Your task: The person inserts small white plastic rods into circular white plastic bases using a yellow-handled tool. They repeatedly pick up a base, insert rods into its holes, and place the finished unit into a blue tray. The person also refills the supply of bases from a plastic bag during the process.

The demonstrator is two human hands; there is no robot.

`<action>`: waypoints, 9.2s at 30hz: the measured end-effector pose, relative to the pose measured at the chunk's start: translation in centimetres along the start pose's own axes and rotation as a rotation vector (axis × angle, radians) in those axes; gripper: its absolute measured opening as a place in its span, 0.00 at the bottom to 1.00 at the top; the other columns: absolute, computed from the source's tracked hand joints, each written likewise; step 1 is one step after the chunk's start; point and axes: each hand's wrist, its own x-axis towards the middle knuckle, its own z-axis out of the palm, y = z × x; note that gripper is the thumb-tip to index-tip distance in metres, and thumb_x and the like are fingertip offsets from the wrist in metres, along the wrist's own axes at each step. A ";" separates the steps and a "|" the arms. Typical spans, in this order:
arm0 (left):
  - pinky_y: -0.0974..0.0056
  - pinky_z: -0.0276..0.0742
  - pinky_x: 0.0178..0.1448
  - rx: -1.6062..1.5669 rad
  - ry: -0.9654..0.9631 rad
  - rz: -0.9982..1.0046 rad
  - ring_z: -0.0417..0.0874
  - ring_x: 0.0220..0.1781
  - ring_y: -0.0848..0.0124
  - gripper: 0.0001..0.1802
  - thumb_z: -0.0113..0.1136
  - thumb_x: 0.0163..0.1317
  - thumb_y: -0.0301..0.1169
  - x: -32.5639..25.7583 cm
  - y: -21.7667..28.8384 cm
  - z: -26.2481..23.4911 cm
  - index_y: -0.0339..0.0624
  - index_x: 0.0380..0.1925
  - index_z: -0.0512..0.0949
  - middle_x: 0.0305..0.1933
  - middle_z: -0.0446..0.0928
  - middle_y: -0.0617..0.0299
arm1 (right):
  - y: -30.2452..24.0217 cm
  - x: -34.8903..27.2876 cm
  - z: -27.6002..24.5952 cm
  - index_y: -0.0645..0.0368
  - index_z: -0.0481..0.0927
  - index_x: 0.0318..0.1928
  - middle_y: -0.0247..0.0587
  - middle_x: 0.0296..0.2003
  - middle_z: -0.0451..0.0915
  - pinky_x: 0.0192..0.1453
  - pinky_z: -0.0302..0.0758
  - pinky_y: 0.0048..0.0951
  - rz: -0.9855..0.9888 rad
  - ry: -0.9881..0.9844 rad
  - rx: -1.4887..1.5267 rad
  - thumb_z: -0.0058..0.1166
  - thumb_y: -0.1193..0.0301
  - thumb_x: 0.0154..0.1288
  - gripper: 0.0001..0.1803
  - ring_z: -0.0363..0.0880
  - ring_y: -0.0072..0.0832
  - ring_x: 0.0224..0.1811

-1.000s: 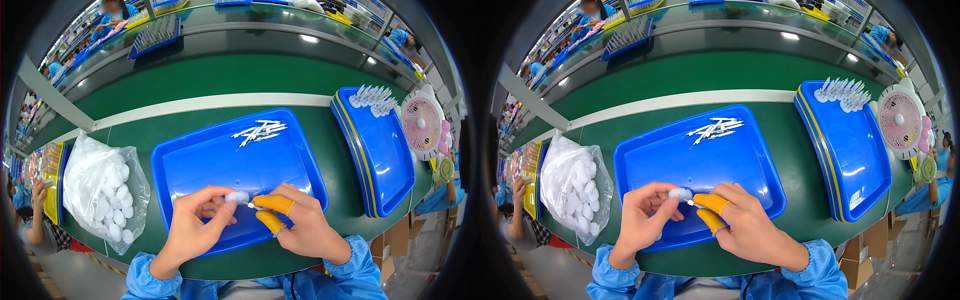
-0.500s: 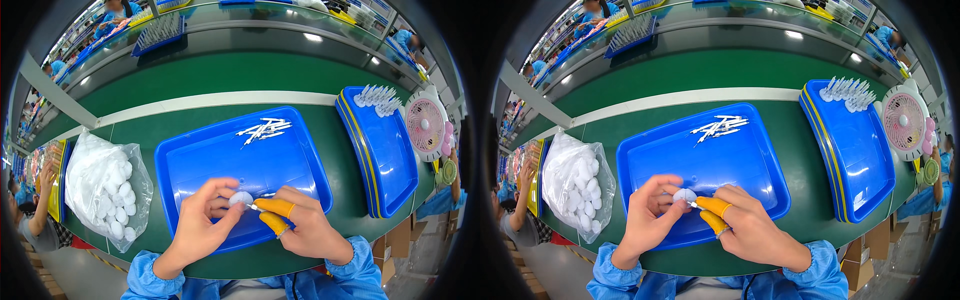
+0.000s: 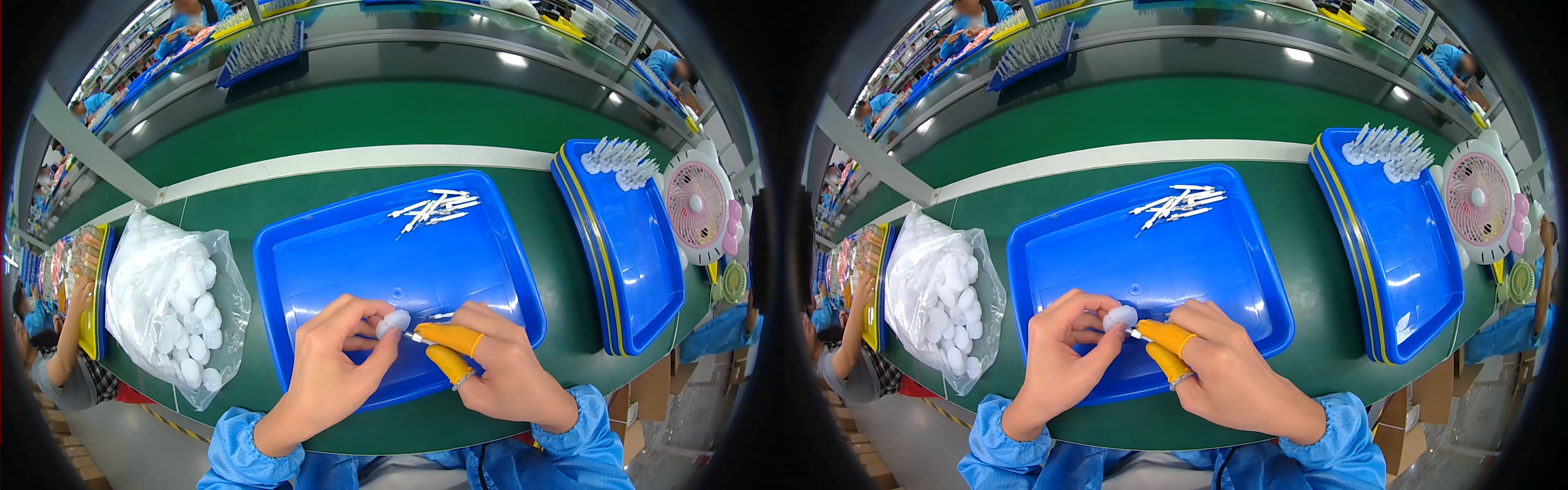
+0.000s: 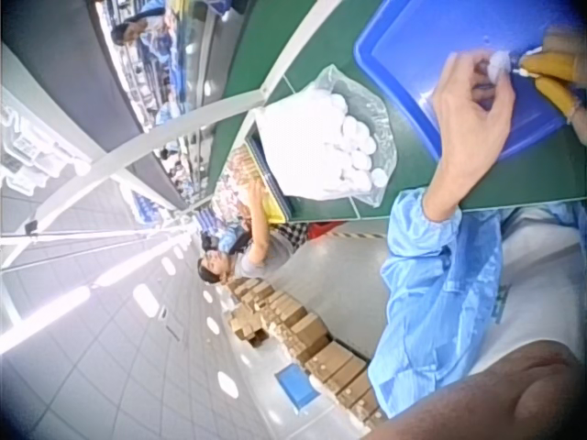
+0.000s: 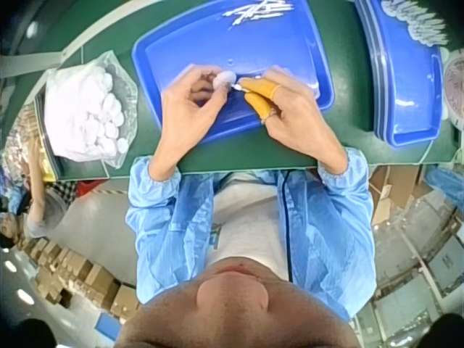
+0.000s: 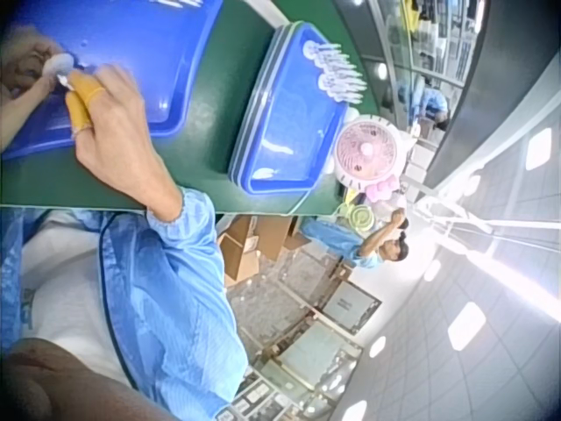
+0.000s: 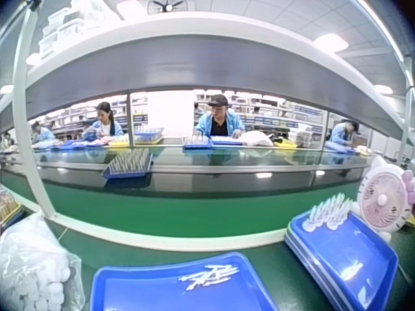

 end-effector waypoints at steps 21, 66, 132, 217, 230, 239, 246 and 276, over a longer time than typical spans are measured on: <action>0.60 0.91 0.41 0.234 0.063 0.209 0.91 0.36 0.60 0.10 0.72 0.60 0.18 -0.7 -0.1 1.0 0.32 0.41 0.83 0.38 0.82 0.52 | 0.1 -0.1 2.8 0.76 0.86 0.41 0.51 0.34 0.77 0.40 0.76 0.46 -0.027 0.170 -0.020 0.61 0.86 0.43 0.18 0.77 0.48 0.37; 0.60 0.93 0.47 0.129 0.003 0.010 0.93 0.41 0.62 0.09 0.73 0.65 0.19 -0.5 0.5 0.6 0.31 0.43 0.83 0.40 0.84 0.52 | 0.8 0.5 0.1 0.73 0.88 0.50 0.49 0.38 0.79 0.43 0.75 0.43 -0.068 0.022 -0.167 0.61 0.89 0.47 0.24 0.76 0.45 0.40; 0.58 0.86 0.36 0.282 0.074 0.201 0.90 0.33 0.57 0.10 0.72 0.59 0.19 -1.2 -0.1 1.0 0.33 0.40 0.83 0.36 0.81 0.51 | 0.2 0.1 2.6 0.71 0.89 0.47 0.47 0.31 0.81 0.35 0.73 0.41 -0.067 0.173 -0.065 0.61 0.87 0.44 0.24 0.76 0.44 0.32; 0.58 0.91 0.64 -0.112 0.026 0.204 0.88 0.63 0.58 0.28 0.68 0.57 0.08 -0.9 0.4 -0.4 0.27 0.60 0.78 0.60 0.74 0.53 | -1.3 0.3 0.7 0.63 0.92 0.51 0.44 0.47 0.82 0.36 0.71 0.32 -0.184 0.315 -0.154 0.65 0.86 0.40 0.30 0.74 0.38 0.41; 0.58 0.94 0.56 -0.068 0.115 0.216 0.92 0.55 0.62 0.29 0.78 0.56 0.20 -0.9 0.2 0.2 0.37 0.59 0.82 0.57 0.82 0.54 | -0.9 0.3 0.7 0.66 0.92 0.49 0.45 0.52 0.81 0.43 0.76 0.36 -0.169 0.209 -0.124 0.63 0.85 0.36 0.31 0.74 0.41 0.43; 0.58 0.94 0.56 -0.071 0.109 0.183 0.92 0.54 0.61 0.30 0.79 0.56 0.21 -0.9 0.2 0.2 0.37 0.60 0.81 0.56 0.82 0.54 | -1.0 0.1 0.7 0.68 0.92 0.47 0.47 0.50 0.82 0.41 0.75 0.37 -0.188 0.219 -0.126 0.61 0.85 0.34 0.30 0.74 0.42 0.43; 0.58 0.93 0.57 -0.062 0.078 0.177 0.92 0.55 0.60 0.31 0.78 0.56 0.20 -1.0 0.5 0.2 0.37 0.61 0.80 0.57 0.82 0.53 | -0.8 0.2 0.5 0.67 0.92 0.47 0.46 0.49 0.82 0.40 0.74 0.37 -0.181 0.238 -0.152 0.61 0.84 0.35 0.30 0.72 0.42 0.42; 0.57 0.91 0.62 0.075 0.024 0.240 0.92 0.55 0.57 0.31 0.76 0.56 0.18 -1.2 1.1 0.5 0.36 0.61 0.79 0.55 0.83 0.51 | -0.6 0.5 0.8 0.68 0.91 0.47 0.47 0.52 0.79 0.43 0.73 0.40 -0.208 0.186 -0.158 0.58 0.87 0.38 0.29 0.70 0.43 0.44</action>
